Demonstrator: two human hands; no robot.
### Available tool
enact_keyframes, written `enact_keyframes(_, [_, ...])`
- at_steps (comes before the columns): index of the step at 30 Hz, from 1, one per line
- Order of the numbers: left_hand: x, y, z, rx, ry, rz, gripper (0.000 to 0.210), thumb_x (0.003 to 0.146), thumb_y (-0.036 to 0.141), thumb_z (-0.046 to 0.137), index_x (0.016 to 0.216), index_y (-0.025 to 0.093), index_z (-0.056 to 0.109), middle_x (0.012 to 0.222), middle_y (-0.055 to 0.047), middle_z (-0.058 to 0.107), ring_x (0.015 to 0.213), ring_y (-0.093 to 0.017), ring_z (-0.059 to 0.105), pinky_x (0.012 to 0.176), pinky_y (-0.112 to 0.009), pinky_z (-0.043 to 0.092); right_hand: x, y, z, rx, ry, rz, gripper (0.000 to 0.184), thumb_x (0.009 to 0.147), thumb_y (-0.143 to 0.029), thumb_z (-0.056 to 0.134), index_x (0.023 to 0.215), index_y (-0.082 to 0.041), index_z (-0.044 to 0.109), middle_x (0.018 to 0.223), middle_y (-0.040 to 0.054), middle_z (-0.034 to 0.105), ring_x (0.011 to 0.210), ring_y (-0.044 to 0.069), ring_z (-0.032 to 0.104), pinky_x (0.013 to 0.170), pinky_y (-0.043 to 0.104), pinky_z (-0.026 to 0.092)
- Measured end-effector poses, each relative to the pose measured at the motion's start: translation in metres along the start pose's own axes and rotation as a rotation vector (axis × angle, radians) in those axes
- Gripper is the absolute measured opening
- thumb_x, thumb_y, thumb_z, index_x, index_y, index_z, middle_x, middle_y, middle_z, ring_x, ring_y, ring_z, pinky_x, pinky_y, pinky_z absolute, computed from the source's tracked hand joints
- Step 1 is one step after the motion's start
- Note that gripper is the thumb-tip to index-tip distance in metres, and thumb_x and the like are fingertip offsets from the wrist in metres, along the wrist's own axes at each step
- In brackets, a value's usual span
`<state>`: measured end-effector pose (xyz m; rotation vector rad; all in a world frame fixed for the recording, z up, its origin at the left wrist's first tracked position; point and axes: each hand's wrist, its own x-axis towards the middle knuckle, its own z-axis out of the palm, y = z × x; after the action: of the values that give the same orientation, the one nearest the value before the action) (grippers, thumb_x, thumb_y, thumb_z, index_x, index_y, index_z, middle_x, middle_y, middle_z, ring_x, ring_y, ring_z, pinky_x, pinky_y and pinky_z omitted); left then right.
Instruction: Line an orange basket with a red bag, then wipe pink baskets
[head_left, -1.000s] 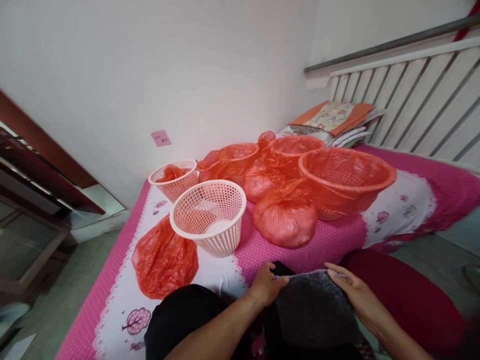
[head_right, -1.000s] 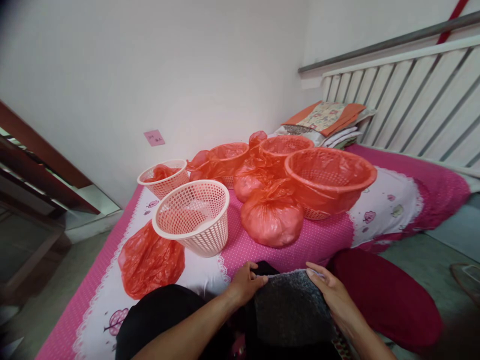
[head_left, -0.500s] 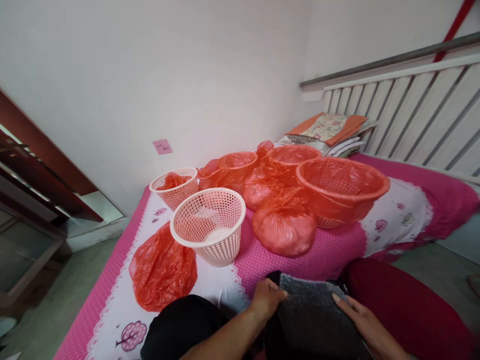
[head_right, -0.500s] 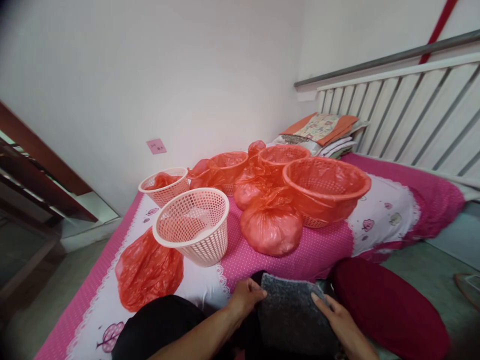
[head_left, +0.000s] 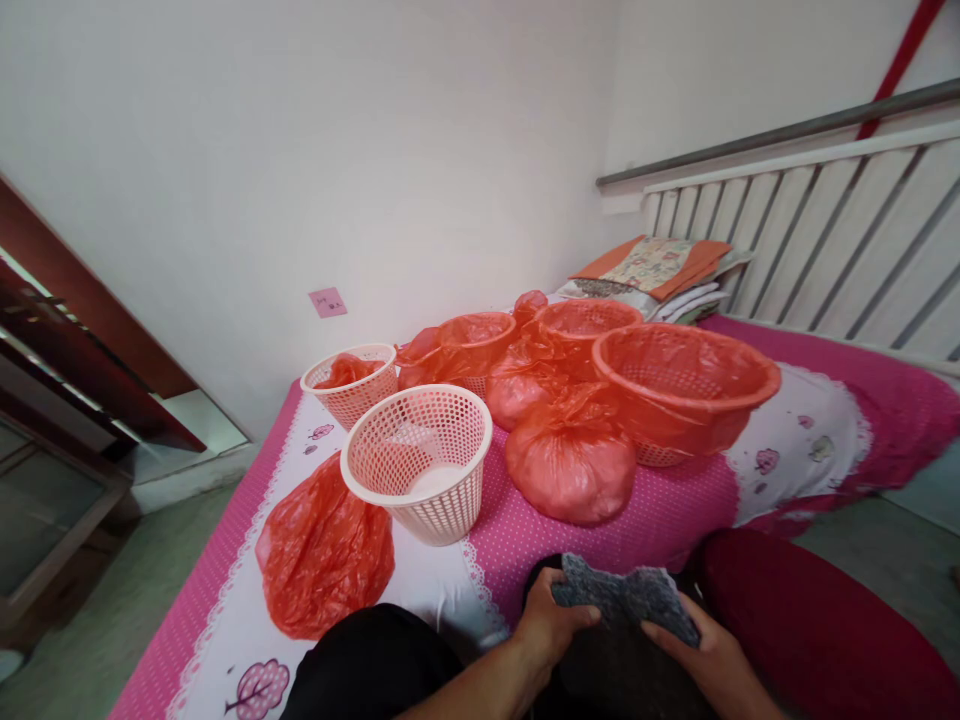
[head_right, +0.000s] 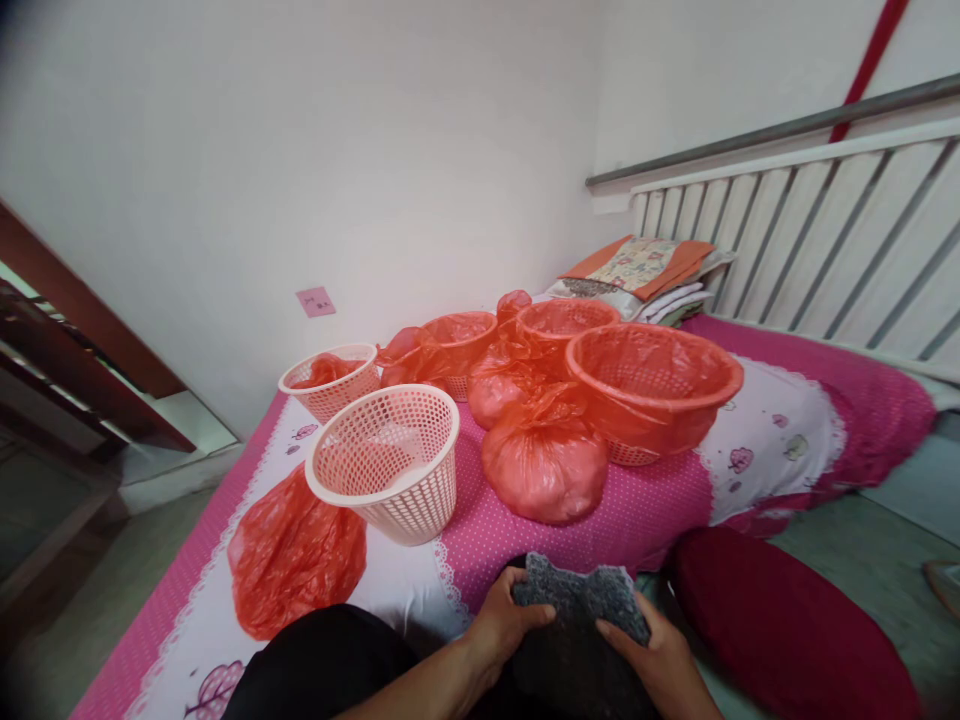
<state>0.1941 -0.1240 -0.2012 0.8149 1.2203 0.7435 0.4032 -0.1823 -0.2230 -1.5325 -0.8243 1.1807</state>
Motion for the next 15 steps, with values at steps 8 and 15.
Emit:
enact_keyframes(8, [-0.013,0.039,0.005,-0.044,-0.061,0.202,0.042,0.066,0.037,0.082,0.1,0.014,0.072,0.095,-0.01,0.078,0.087,-0.028,0.071,0.087,-0.04,0.053,-0.001,-0.023,0.0,0.194,-0.003,0.08,0.042,0.053,-0.051,0.089,0.08,-0.023,0.073,0.073,0.0024,0.078,0.069,0.029,0.074,0.066,0.037,0.06])
enact_keyframes(15, [-0.049,0.066,0.022,0.192,-0.118,0.492,0.027,0.083,0.025,0.065,0.107,0.016,0.073,0.102,-0.009,0.075,0.097,-0.026,0.066,0.094,-0.039,0.05,-0.01,-0.009,0.008,0.39,-0.098,0.223,0.038,0.049,-0.038,0.093,0.082,-0.023,0.081,0.091,0.0097,0.083,0.095,0.036,0.077,0.087,0.044,0.062])
